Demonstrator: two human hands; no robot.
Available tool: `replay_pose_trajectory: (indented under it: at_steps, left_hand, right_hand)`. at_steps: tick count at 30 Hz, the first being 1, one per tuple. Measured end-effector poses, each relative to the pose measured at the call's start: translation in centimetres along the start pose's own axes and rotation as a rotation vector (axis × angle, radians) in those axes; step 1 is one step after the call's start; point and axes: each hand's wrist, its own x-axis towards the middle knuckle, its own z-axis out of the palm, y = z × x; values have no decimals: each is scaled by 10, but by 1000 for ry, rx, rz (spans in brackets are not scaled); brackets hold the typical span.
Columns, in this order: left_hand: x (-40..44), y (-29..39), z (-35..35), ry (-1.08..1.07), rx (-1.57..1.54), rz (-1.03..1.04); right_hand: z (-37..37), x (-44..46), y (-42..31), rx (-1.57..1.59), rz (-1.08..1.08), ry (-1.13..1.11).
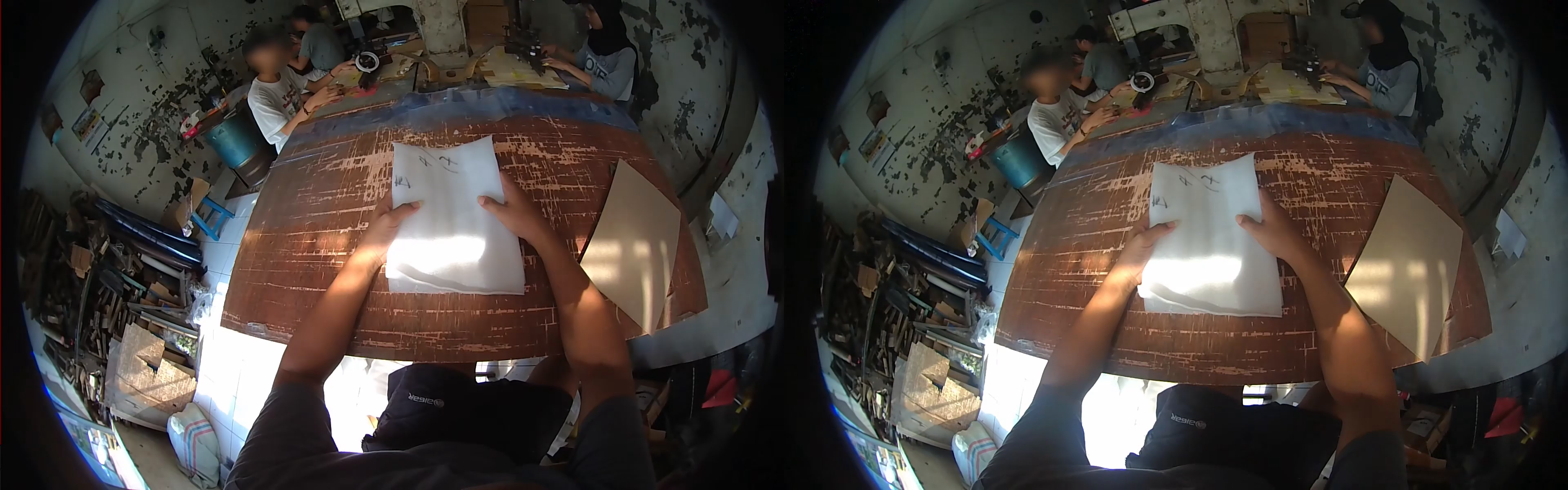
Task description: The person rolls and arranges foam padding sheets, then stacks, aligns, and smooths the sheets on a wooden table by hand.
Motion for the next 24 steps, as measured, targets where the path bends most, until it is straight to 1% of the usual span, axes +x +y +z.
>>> replay_pose_trajectory:
  at_steps: [8, 11, 13, 16, 19, 24]
  left_hand:
    - [0, 0, 0, -3, -22, -7]
    - [2, 2, -1, -4, 23, -15]
    - [0, 1, -1, -12, 1, -10]
    - [0, 0, 1, 6, 6, 6]
    - [-1, 2, 1, -17, 4, 3]
    - [-2, 3, 2, -6, 25, -7]
  right_hand:
    - [0, -2, -6, 40, 21, 11]
    - [2, 2, -1, 7, -41, 29]
    - [1, -1, -2, 39, -6, 26]
    - [0, -3, -6, 13, -25, 29]
    - [0, -2, -4, 47, 15, 7]
    - [2, 1, 4, 19, 8, 15]
